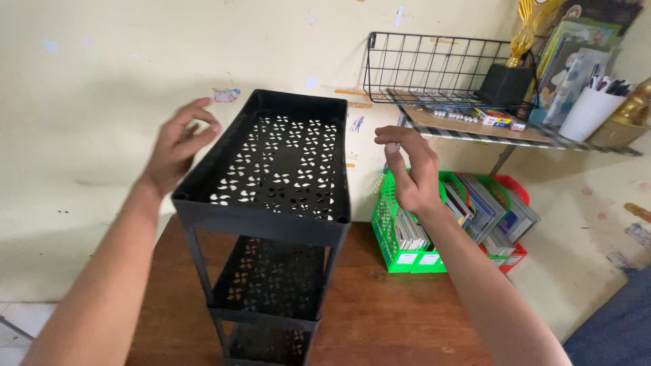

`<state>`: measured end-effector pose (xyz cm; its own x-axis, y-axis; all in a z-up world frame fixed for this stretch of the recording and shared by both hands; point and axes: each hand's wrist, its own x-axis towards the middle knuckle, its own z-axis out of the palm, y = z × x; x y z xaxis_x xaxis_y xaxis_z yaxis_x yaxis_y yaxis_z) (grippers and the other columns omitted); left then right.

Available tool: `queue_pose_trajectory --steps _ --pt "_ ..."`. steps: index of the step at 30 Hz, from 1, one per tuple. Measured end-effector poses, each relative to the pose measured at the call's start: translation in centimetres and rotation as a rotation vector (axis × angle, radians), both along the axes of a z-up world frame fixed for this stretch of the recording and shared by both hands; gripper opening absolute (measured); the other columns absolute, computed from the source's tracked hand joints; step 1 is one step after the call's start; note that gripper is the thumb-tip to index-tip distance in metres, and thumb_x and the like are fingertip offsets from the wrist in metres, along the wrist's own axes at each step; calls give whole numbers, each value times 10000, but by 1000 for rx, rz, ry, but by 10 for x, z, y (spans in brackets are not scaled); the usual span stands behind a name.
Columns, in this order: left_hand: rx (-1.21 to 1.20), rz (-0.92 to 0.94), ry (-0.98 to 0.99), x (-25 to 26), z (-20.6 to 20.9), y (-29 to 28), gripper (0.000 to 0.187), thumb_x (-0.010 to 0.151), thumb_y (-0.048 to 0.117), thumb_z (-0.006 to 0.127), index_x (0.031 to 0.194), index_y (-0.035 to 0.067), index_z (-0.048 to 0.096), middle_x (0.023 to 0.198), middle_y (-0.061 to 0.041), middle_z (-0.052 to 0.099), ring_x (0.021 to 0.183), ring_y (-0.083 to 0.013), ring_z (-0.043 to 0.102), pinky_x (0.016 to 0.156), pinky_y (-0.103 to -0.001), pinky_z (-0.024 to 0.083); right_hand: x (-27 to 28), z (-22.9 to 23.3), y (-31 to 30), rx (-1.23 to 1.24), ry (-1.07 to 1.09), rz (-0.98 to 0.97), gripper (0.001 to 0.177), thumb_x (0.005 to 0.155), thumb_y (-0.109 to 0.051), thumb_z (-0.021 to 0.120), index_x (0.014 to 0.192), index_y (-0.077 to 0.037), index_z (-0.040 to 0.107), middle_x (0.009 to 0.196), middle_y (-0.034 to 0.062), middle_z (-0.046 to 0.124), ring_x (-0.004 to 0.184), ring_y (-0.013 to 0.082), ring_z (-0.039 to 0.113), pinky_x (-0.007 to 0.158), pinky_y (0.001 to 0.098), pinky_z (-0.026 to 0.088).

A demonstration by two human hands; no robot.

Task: The person assembles a three-tier black plastic rolling shelf by inserting vertical poles into the base and attaching perforated trays to each level. The person secures the trays by snapping them onto the poles and adjusts their positions to ensure stability.

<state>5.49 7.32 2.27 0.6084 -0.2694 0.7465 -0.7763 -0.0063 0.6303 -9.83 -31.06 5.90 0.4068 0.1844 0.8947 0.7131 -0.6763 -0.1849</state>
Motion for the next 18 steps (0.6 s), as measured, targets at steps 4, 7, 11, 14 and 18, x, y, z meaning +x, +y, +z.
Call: queue_pose_trajectory --steps 4,7,11,14,18 --pt "-162 312 103 -26 37 47 214 1041 181 663 1229 85 628 1233 -39 661 1257 -186 603 1079 -352 461 22 -7 -5 61 109 -67 176 1046 -86 531 1143 -33 668 1226 139 709 1157 297 683 1014 371 508" --pt "-110 300 5 -71 60 50 173 1108 192 608 1237 81 639 1222 -28 684 1185 -159 641 996 -317 499 43 -12 -8 112 302 -134 235 979 -71 547 1180 -75 670 1245 140 697 1090 325 678 868 396 506" --pt "401 313 13 -124 70 -10 354 1031 397 604 1189 105 728 998 -83 784 890 -212 748 933 -416 565 73 -13 -9 -29 168 -62 291 1033 -123 517 1297 -58 622 1396 220 597 1317 424 550 1100 458 429" --pt "771 224 -142 -146 62 -49 679 905 559 677 1332 34 614 1253 -176 679 1137 -299 639 930 -476 486 85 -15 -7 -75 191 -91 269 1107 -228 494 1279 -60 615 1448 230 551 1357 436 509 1128 472 407" --pt "920 40 79 -140 75 -59 753 767 547 756 1351 84 645 1234 -136 716 1155 -250 666 956 -405 519 78 -11 -15 -167 170 -199 261 1095 -274 474 1199 -91 630 1421 184 588 1337 389 542 1073 484 402"
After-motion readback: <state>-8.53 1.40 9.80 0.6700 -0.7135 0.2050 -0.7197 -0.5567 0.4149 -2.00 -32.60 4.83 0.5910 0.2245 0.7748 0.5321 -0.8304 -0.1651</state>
